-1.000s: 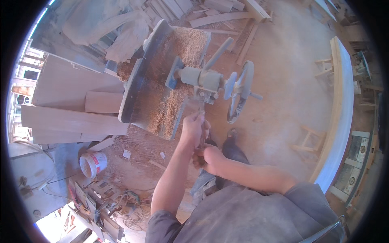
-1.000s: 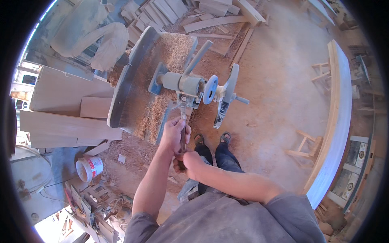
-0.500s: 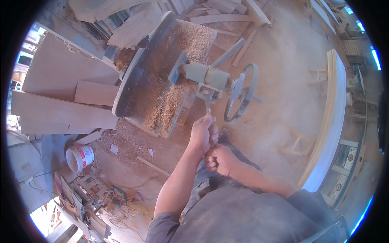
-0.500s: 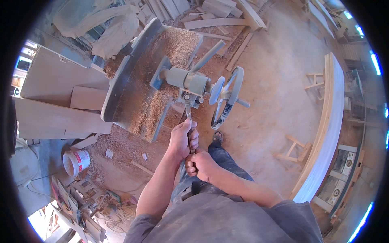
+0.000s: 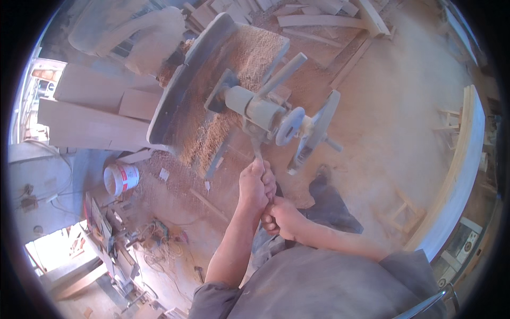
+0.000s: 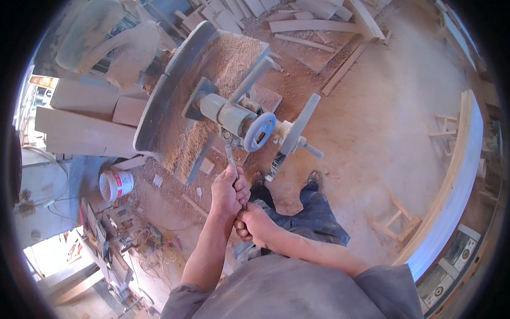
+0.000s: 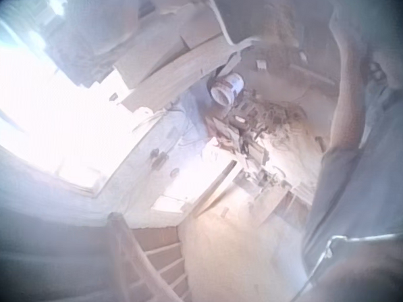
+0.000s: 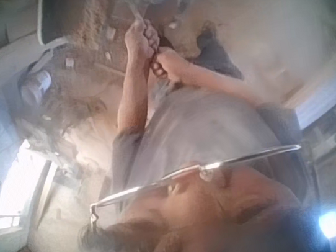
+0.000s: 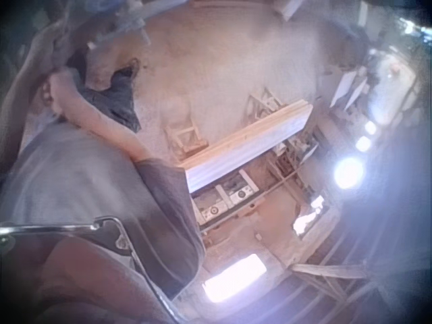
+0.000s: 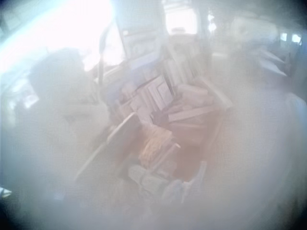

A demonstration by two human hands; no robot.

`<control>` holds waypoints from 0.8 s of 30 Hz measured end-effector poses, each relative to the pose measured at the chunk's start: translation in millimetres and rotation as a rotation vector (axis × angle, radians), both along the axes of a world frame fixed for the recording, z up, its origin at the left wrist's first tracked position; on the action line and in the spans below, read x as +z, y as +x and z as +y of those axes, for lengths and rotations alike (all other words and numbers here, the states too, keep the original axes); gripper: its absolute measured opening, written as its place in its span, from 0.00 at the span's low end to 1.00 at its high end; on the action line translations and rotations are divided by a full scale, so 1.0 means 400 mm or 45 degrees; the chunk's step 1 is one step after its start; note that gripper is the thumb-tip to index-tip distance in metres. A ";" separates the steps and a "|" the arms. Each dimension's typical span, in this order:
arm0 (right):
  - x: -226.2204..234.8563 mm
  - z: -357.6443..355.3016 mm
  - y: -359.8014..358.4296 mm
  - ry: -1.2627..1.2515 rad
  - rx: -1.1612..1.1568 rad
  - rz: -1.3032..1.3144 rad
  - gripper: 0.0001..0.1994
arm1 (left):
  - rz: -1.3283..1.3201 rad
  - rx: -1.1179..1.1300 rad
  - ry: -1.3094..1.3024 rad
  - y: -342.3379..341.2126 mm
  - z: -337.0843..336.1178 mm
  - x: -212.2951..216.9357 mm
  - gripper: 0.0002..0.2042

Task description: The person uses a wrench to tighten or loosen bolts on a woodworking machine and wipes sawdust off a metal plate by hand.

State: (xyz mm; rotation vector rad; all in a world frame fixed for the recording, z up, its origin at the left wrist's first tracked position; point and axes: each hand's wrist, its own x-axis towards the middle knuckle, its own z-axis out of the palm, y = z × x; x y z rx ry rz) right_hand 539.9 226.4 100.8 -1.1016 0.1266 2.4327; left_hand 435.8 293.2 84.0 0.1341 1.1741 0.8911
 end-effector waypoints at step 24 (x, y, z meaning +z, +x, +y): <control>0.061 0.019 0.111 0.126 0.037 -0.367 0.04 | -0.052 -0.241 0.027 0.014 0.031 0.007 0.16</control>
